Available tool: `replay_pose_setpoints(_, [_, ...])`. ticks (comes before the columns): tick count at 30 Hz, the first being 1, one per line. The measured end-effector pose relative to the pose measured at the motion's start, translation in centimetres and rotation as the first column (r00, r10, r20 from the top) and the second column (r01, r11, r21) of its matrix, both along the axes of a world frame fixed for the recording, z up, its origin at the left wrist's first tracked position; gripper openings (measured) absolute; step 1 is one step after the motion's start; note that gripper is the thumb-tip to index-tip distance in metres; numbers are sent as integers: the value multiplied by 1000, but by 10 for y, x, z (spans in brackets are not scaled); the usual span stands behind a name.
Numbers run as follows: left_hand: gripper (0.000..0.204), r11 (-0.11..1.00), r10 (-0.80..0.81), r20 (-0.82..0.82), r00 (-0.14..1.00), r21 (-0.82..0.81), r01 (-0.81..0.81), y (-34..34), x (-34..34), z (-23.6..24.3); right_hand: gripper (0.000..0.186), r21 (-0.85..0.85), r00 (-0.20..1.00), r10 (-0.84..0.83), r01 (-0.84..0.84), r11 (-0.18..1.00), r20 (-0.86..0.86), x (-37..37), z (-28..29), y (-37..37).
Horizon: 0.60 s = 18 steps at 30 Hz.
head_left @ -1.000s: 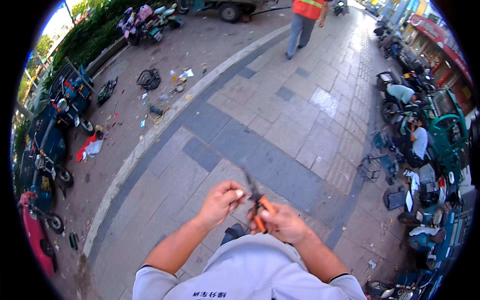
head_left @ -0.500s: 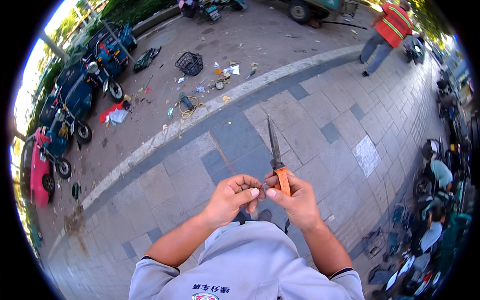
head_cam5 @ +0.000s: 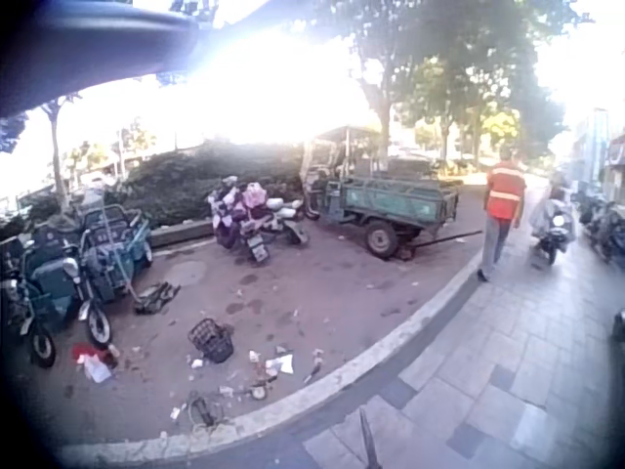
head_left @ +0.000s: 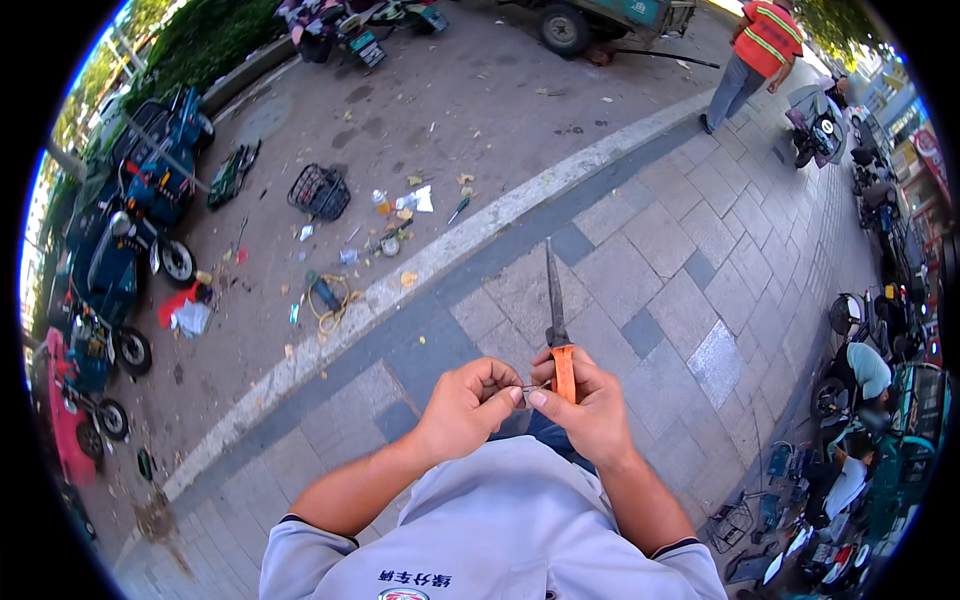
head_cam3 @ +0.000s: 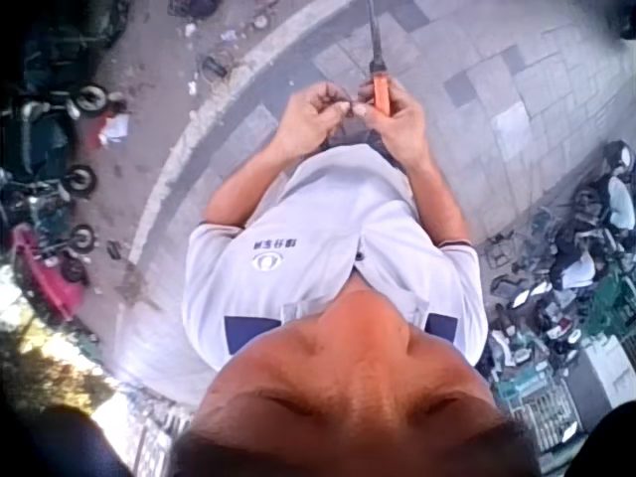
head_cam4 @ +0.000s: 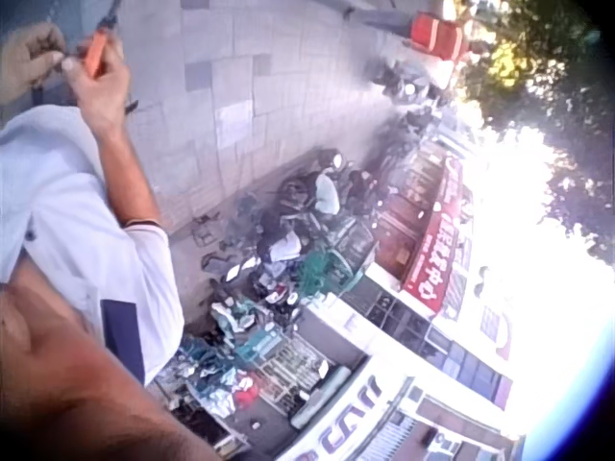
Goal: The person uses pliers to strip the insulation from electrical wires and twists the exposed strands together. They wrap the connection with electrical tape and connect the wires to a multimeter to test the circuit on a teal three-wheeled vehicle.
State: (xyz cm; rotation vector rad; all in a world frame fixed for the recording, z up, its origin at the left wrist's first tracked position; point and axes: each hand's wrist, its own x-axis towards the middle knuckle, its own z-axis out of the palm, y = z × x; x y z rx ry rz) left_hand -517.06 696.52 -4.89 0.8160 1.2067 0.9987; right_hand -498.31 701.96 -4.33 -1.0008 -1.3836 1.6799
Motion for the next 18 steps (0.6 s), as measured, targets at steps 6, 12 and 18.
replay_pose_setpoints(6, [11, 983, -70, -246, 967, 145, 109, 185, -48, -15, 14, 172, 979, 107, -136, 976, 171, -36, -15, 197])
replay_pose_setpoints(12, [7, 956, -13, -630, 777, 219, 194, 357, -106, 22, 14, -167, 910, 410, -415, 895, -64, -92, -28, 399])
replay_pose_setpoints(18, [8, 983, 160, -605, 780, 169, -70, 510, -195, 4, 19, -309, 948, 293, -318, 896, -127, -141, 0, 602])
